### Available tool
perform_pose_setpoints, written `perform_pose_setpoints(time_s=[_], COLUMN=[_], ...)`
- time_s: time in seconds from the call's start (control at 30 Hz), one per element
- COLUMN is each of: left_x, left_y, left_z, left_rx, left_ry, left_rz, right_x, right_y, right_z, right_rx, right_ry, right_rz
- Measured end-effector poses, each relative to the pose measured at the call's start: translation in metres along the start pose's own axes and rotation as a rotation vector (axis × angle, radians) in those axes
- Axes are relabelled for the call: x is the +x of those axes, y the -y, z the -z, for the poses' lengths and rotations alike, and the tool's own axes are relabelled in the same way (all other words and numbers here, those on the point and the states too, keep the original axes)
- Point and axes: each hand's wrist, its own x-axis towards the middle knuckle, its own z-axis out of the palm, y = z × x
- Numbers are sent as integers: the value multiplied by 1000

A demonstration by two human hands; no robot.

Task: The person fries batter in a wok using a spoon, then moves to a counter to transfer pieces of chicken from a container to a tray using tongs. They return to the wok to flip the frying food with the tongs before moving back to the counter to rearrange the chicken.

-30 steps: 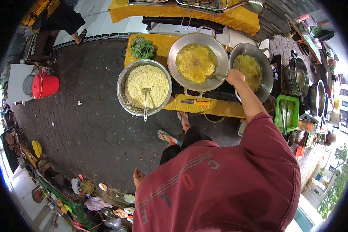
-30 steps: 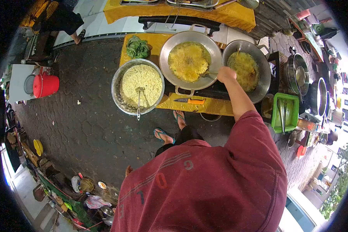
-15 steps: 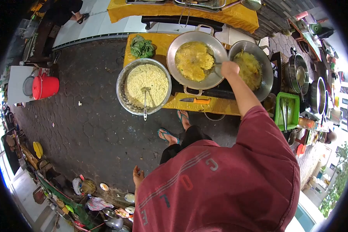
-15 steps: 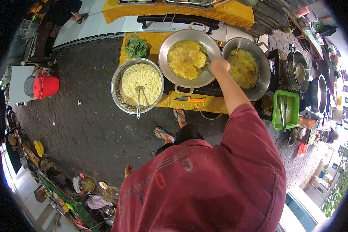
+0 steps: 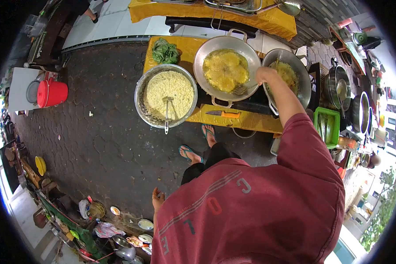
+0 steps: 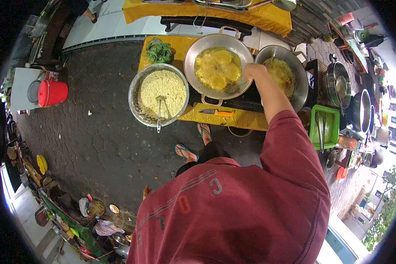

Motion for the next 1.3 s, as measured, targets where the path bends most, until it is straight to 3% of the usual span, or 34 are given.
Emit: perform_pose_setpoints(time_s=[0.13, 0.2, 0.23, 0.27, 0.33, 0.47, 0.6, 0.67, 0.77, 0.97, 1.1, 1.17, 1.3], left_x=[-15, -5, -5, -12, -28, -28, -20, -13, -7, -9, -12, -8, -5], left_y=[-40, -19, -14, -25, -49, -55, -63, -55, -46, -58, -72, -66, -57], left_z=[-1, 0, 0, 1, 7, 3, -1, -3, -3, -4, -8, -6, -4], left_rx=[242, 230, 221, 222, 148, 211, 195, 186, 162, 94, 149, 184, 193], left_ry=[15, 0, -14, -16, -1, 1, 16, 25, 12, -10, 13, 15, -14], left_rz=[-45, -80, -111, -107, 46, 6, 14, -22, -34, -55, -29, -44, -58], right_x=[-3, 4, 18, 25, 17, 0, 15, 18, 25, 20, 16, -1, 25], right_y=[-2, -13, -19, -20, -11, -18, -24, -11, -7, -22, 5, 0, -17], right_z=[-4, -3, -4, -6, -30, -26, -16, -37, -37, -41, -46, -23, -43], right_rx=[84, 91, 66, 42, 118, 267, 28, 474, 312, 427, 511, 316, 318], right_ry=[-48, -107, -29, 50, 9, 34, 136, 28, 58, 3, -45, 47, 87], right_rz=[-2, 25, 80, 135, 117, 154, 262, 94, 63, 184, 120, 131, 154])
